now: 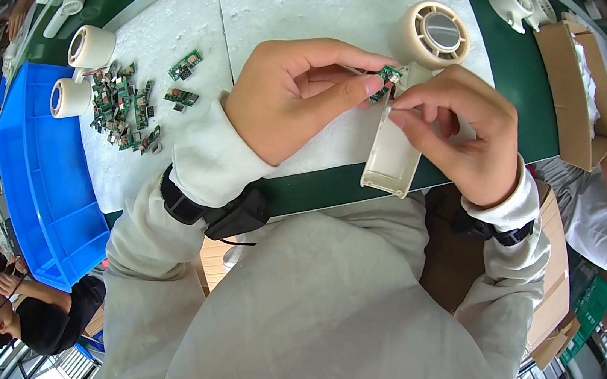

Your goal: The person connects a wire to a circuit board by hand, presses the board into a fan housing, and then inserts a fan motor into the assembly. This process of assembling the handheld fan components is repeated multiple times.

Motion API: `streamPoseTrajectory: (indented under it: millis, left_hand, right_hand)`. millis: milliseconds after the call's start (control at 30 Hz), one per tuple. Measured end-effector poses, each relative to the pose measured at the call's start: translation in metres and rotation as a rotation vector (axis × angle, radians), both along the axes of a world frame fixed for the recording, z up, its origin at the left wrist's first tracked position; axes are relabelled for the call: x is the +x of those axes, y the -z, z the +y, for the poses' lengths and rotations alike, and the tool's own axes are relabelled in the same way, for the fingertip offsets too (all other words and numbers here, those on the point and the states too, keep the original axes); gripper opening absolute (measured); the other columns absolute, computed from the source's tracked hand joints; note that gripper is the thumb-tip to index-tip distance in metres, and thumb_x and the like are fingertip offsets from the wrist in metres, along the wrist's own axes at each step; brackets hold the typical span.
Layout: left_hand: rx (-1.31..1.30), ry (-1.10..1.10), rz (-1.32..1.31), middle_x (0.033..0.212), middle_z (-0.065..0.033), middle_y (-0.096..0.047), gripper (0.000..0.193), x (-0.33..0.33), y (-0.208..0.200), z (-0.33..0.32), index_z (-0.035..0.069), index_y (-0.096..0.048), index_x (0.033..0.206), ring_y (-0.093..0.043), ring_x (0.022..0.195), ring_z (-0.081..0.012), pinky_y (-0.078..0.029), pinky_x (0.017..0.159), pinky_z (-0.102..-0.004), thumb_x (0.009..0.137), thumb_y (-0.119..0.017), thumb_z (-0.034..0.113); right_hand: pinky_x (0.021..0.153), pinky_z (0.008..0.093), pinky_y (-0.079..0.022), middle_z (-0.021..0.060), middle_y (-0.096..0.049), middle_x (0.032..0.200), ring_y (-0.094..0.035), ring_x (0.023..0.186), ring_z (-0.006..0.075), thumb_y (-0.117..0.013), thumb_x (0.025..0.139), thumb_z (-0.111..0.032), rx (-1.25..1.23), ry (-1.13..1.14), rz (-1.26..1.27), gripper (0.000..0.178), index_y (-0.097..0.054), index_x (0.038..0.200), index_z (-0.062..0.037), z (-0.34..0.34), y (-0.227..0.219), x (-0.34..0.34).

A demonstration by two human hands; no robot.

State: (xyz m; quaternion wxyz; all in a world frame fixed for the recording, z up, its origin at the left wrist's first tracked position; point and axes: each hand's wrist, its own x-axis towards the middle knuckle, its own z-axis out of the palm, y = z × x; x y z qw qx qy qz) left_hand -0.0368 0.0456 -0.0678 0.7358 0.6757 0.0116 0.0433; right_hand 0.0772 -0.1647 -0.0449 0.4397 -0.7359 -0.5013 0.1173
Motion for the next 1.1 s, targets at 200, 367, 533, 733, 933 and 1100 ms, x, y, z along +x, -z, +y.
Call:
streamPoseTrajectory:
  millis: [200, 367, 533, 733, 933, 1100]
  left_hand:
    - [0.006, -0.002, 0.009, 0.114, -0.0143, -0.074, 0.025, -0.001, -0.001, -0.002, -0.006, -0.068, 0.124, -0.072, 0.102, -0.0175, -0.058, 0.093, -0.0293, 0.101, -0.064, 0.002]
    - [0.022, 0.025, 0.041, 0.116, -0.0145, -0.073, 0.025, 0.0, -0.003, 0.0, -0.006, -0.067, 0.125, -0.071, 0.104, -0.0196, -0.06, 0.092, -0.0337, 0.101, -0.063, 0.001]
    - [0.032, 0.04, 0.065, 0.119, -0.0151, -0.072, 0.026, 0.001, -0.004, 0.001, -0.006, -0.066, 0.126, -0.071, 0.106, -0.0213, -0.061, 0.092, -0.0367, 0.101, -0.062, 0.0]
    - [-0.01, 0.018, 0.044, 0.113, -0.0138, -0.074, 0.025, -0.001, -0.006, -0.002, -0.005, -0.068, 0.125, -0.073, 0.098, -0.019, -0.06, 0.088, -0.0313, 0.102, -0.063, 0.003]
    - [0.048, 0.054, -0.014, 0.12, -0.0142, -0.071, 0.026, -0.002, -0.006, -0.002, -0.004, -0.067, 0.127, -0.071, 0.105, -0.0221, -0.061, 0.092, -0.0356, 0.102, -0.062, 0.0]
    - [0.078, 0.051, -0.049, 0.119, -0.0142, -0.071, 0.025, -0.002, -0.003, 0.001, -0.004, -0.067, 0.126, -0.071, 0.104, -0.0211, -0.061, 0.091, -0.0345, 0.102, -0.062, -0.001]
  right_hand:
    - [0.052, 0.0265, -0.044, 0.0027, -0.061, 0.079, -0.056, 0.06, 0.011, -0.081, 0.081, 0.001, 0.086, -0.016, -0.078, 0.02, -0.078, 0.099, -0.0058, 0.004, 0.006, -0.004]
    - [0.056, 0.0255, -0.046, 0.0043, -0.062, 0.083, -0.06, 0.064, 0.0126, -0.08, 0.08, 0.003, 0.087, -0.066, -0.163, 0.022, -0.078, 0.1, -0.0048, 0.003, 0.006, -0.002]
    - [0.054, 0.0237, -0.043, 0.0037, -0.061, 0.083, -0.056, 0.063, 0.0111, -0.08, 0.081, 0.002, 0.087, -0.026, -0.196, 0.019, -0.076, 0.099, -0.0023, 0.003, 0.007, -0.006]
    - [0.053, 0.0221, -0.038, 0.0025, -0.059, 0.082, -0.05, 0.063, 0.0086, -0.079, 0.084, 0.002, 0.096, 0.14, -0.19, 0.016, -0.074, 0.099, -0.0006, 0.003, 0.004, -0.009]
    - [0.053, 0.022, -0.037, 0.0025, -0.06, 0.084, -0.048, 0.066, 0.0079, -0.078, 0.087, 0.002, 0.108, 0.212, -0.119, 0.014, -0.073, 0.1, 0.0004, 0.002, 0.008, -0.011]
    - [0.053, 0.0228, -0.04, 0.0044, -0.062, 0.087, -0.052, 0.067, 0.0096, -0.077, 0.088, 0.002, 0.085, 0.214, -0.106, 0.013, -0.073, 0.1, 0.0005, 0.002, 0.008, -0.009]
